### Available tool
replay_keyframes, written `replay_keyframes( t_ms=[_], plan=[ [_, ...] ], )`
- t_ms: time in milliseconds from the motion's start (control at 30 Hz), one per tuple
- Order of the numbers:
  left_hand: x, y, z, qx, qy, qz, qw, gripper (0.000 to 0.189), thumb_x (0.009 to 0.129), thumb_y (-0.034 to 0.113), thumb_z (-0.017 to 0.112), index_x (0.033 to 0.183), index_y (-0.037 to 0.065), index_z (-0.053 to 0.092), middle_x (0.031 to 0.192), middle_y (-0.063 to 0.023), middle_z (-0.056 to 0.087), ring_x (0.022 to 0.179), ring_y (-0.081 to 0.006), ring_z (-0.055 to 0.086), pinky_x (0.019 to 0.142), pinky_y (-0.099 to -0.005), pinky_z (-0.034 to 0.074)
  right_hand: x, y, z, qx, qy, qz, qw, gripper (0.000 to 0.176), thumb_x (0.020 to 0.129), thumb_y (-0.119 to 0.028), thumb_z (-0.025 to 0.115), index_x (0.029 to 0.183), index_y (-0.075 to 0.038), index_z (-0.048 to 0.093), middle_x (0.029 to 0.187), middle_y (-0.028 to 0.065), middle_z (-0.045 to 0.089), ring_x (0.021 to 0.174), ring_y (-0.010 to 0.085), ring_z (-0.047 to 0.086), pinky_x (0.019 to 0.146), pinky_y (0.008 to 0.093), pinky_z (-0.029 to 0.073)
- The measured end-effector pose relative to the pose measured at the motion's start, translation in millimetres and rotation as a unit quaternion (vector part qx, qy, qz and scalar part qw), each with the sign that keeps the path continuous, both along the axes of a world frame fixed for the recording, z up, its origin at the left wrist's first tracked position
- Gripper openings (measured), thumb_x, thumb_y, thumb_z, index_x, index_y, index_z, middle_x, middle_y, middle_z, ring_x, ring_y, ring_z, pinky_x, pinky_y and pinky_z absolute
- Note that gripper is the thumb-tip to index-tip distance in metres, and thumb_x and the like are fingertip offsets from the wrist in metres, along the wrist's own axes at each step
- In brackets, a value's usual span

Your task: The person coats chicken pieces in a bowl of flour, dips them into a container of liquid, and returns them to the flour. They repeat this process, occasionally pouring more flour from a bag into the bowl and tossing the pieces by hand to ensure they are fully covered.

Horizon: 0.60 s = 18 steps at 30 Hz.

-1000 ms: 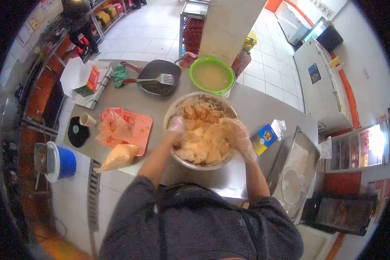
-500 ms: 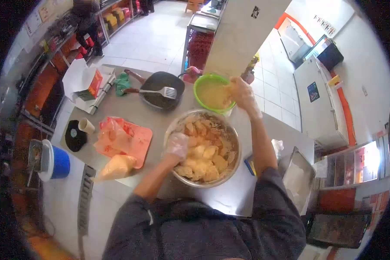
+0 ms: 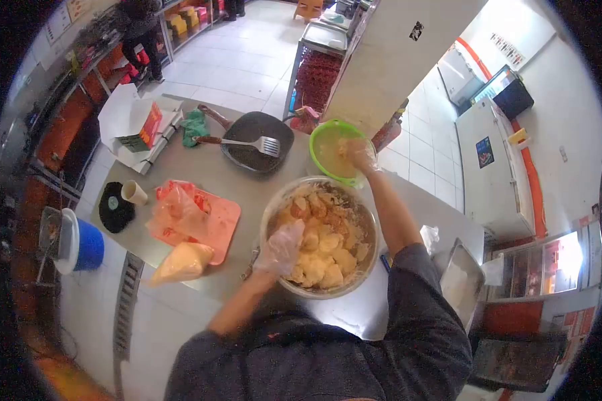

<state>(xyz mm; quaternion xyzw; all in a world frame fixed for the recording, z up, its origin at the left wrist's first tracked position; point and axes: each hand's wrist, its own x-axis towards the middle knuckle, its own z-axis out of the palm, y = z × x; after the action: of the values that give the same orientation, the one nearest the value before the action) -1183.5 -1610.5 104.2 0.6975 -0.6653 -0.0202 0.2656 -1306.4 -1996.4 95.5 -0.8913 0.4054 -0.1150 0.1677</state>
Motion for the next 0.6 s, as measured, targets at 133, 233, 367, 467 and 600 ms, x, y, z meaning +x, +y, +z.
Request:
replay_keyframes(
  t_ms=[133,233,367,467,600],
  plan=[
    [-1.9,1.3,-13.0,0.081,0.037,-0.044,0.995,0.028,0.086,0.002,0.051,0.114,0.002,0.052,0.091,-0.0215,0.059,0.081,-0.037,0.064,0.069,-0.0456,0.054,-5.2,-6.5,-7.7,-0.095,-0.015,0.045,0.994,0.03,0.09,-0.035,0.062,0.103,-0.011,0.073,0.094,0.0143,0.073,0.084,0.0306,0.069,0.077,0.0417,0.053],
    [0.9,-3.6,-31.5,0.082,0.086,-0.072,0.99,0.027,0.085,0.006,0.051,0.112,0.002,0.053,0.098,-0.0227,0.06,0.09,-0.0375,0.064,0.075,-0.0461,0.053,-5.0,-27.7,-15.0,-0.099,0.036,0.046,0.993,0.033,0.09,-0.038,0.062,0.109,-0.012,0.072,0.101,0.0146,0.071,0.091,0.031,0.068,0.081,0.0415,0.053],
    [1.7,-0.7,-0.4,0.141,0.111,-0.068,0.981,0.033,0.085,0.013,0.054,0.116,0.001,0.054,0.103,-0.0221,0.061,0.1,-0.0379,0.063,0.084,-0.0456,0.053,-16.4,-43.4,11.3,0.126,-0.148,0.065,0.979,0.037,0.091,-0.042,0.06,0.113,-0.014,0.071,0.11,0.0139,0.07,0.098,0.0303,0.067,0.087,0.0422,0.052],
    [2.6,-2.1,-35.1,0.043,0.185,-0.089,0.978,0.036,0.091,0.018,0.055,0.125,0.005,0.054,0.106,-0.0222,0.063,0.101,-0.0389,0.063,0.083,-0.0454,0.053,-17.8,-39.6,59.3,-0.223,-0.017,0.154,0.962,0.026,0.09,-0.033,0.064,0.1,-0.01,0.072,0.093,0.0157,0.07,0.086,0.03,0.068,0.078,0.0423,0.053],
    [-4.4,-2.0,-16.7,0.002,0.366,-0.045,0.93,0.02,0.085,0.0,0.056,0.104,0.004,0.056,0.092,-0.0212,0.057,0.084,-0.0385,0.061,0.071,-0.0447,0.052,-10.3,4.9,127.4,-0.195,0.009,0.078,0.978,0.029,0.089,-0.034,0.065,0.102,-0.009,0.073,0.097,0.0147,0.072,0.09,0.0307,0.068,0.08,0.0413,0.054]
  ],
)
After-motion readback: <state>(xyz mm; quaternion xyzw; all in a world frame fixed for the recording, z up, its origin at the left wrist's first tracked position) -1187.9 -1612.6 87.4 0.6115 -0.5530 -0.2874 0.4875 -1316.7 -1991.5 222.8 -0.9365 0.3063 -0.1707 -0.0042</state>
